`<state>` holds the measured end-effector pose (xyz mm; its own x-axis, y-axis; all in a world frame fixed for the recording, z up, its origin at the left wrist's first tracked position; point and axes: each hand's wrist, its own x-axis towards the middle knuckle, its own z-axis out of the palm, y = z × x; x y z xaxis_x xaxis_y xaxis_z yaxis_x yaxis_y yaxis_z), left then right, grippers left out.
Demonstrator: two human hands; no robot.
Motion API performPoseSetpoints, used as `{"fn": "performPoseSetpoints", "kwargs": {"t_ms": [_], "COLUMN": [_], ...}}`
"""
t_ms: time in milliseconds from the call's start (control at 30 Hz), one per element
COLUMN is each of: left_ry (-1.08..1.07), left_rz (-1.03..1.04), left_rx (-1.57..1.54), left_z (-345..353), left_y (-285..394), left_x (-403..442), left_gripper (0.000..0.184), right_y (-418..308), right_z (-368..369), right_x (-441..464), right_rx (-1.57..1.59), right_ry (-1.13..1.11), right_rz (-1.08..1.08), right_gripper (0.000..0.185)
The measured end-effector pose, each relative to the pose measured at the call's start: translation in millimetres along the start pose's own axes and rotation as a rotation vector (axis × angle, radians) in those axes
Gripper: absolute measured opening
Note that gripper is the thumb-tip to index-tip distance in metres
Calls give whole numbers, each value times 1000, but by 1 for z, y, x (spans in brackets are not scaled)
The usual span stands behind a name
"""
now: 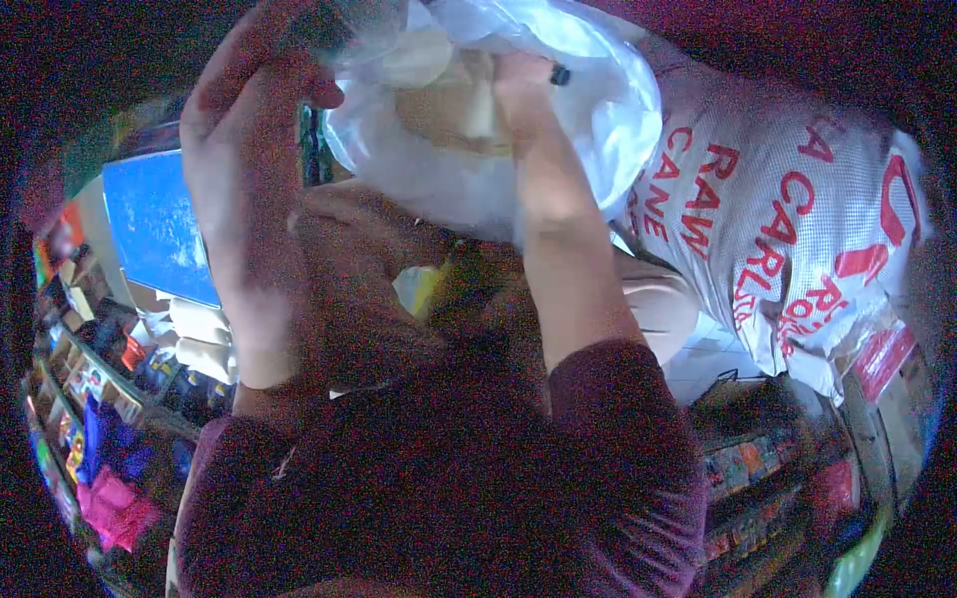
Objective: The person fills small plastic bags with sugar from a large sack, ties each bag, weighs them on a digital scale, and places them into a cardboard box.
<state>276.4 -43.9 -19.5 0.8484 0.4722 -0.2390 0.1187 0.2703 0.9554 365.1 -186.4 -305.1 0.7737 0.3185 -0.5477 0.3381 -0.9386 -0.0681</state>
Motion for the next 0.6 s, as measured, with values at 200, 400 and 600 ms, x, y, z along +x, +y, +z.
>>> {"fn": "performPoseSetpoints", "kwargs": {"t_ms": [200,400,600], "left_ry": [-52,-148,-354], "left_rz": [24,-3,93], "left_rx": [-18,212,421], "left_z": [-5,-10,-19], "left_y": [-6,-12,-25], "left_x": [2,8,6], "left_gripper": [46,47,53], "right_y": [-46,-27,26], "right_z": [46,67,24], "right_x": [-13,-33,-82], "right_rx": [-98,239,493], "right_ry": [-32,-88,131], "right_rz": [-433,-512,-539], "right_gripper": [34,41,53]}}
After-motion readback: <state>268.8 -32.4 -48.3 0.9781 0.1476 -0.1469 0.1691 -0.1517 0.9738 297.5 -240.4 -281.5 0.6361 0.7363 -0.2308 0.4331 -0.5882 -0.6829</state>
